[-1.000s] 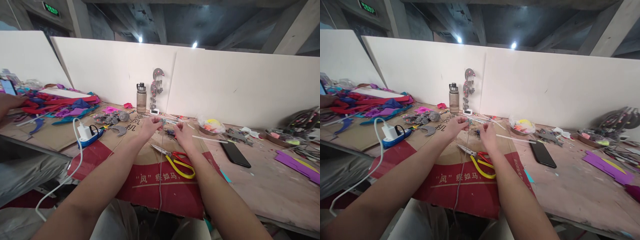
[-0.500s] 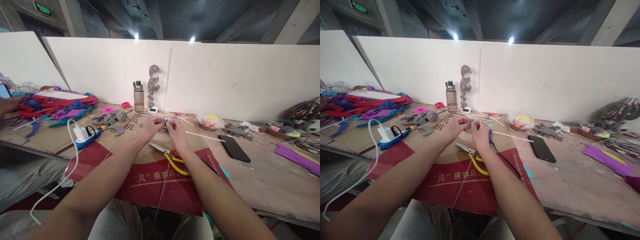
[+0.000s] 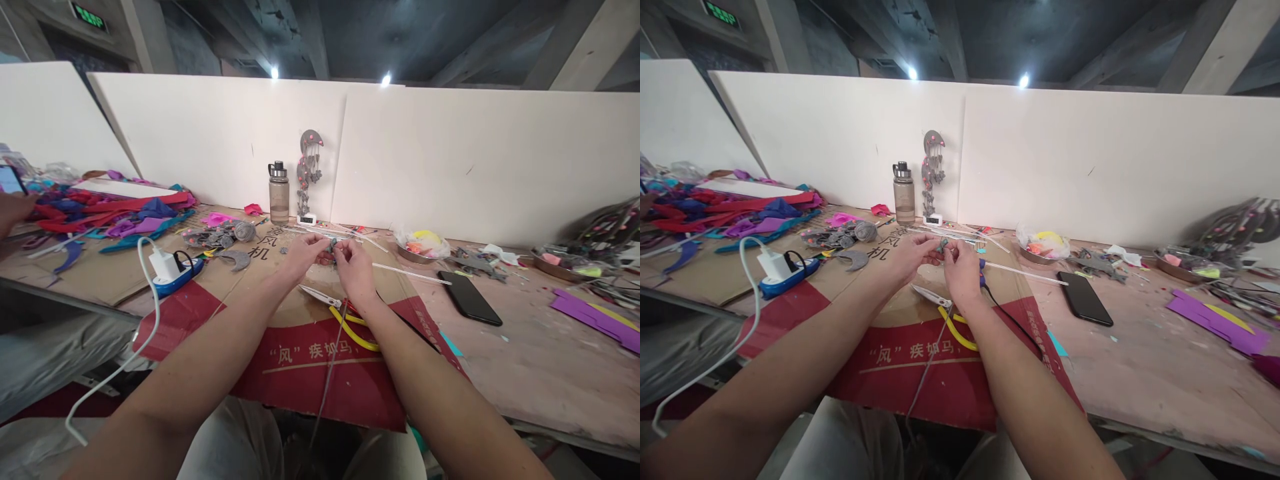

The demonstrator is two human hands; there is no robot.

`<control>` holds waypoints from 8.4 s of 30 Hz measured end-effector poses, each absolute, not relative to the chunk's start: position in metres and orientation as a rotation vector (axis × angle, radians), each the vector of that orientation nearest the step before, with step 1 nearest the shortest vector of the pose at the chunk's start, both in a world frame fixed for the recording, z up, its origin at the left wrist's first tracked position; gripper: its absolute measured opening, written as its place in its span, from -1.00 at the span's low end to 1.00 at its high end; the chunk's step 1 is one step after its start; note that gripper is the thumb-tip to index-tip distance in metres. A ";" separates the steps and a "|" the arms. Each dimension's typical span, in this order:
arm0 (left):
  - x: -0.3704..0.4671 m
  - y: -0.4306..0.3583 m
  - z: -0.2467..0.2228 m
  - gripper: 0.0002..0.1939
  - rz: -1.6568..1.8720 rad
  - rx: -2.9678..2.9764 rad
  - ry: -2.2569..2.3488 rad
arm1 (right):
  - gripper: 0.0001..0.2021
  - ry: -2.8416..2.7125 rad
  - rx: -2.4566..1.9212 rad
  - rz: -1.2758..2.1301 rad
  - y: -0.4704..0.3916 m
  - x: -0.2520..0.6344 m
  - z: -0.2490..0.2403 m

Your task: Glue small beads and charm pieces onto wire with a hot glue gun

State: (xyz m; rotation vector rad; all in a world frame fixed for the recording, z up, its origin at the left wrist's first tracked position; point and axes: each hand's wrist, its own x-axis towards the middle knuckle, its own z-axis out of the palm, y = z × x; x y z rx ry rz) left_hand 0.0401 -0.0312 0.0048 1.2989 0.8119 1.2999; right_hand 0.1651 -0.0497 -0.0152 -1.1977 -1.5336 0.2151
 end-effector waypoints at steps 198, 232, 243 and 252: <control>0.037 -0.026 -0.006 -0.81 1.104 1.991 0.938 | -0.62 -1.599 -1.249 0.123 -0.051 0.184 -0.008; 0.041 -0.027 -0.002 -0.85 1.337 1.246 0.798 | -0.81 -1.468 -1.229 0.338 -0.052 0.176 -0.009; 0.041 -0.029 -0.001 -0.81 1.156 1.279 0.669 | -0.80 -1.348 -1.252 0.569 -0.047 0.180 -0.008; 0.040 -0.032 0.004 -0.85 1.116 1.280 0.719 | -0.85 -1.380 -1.291 0.520 -0.048 0.179 -0.007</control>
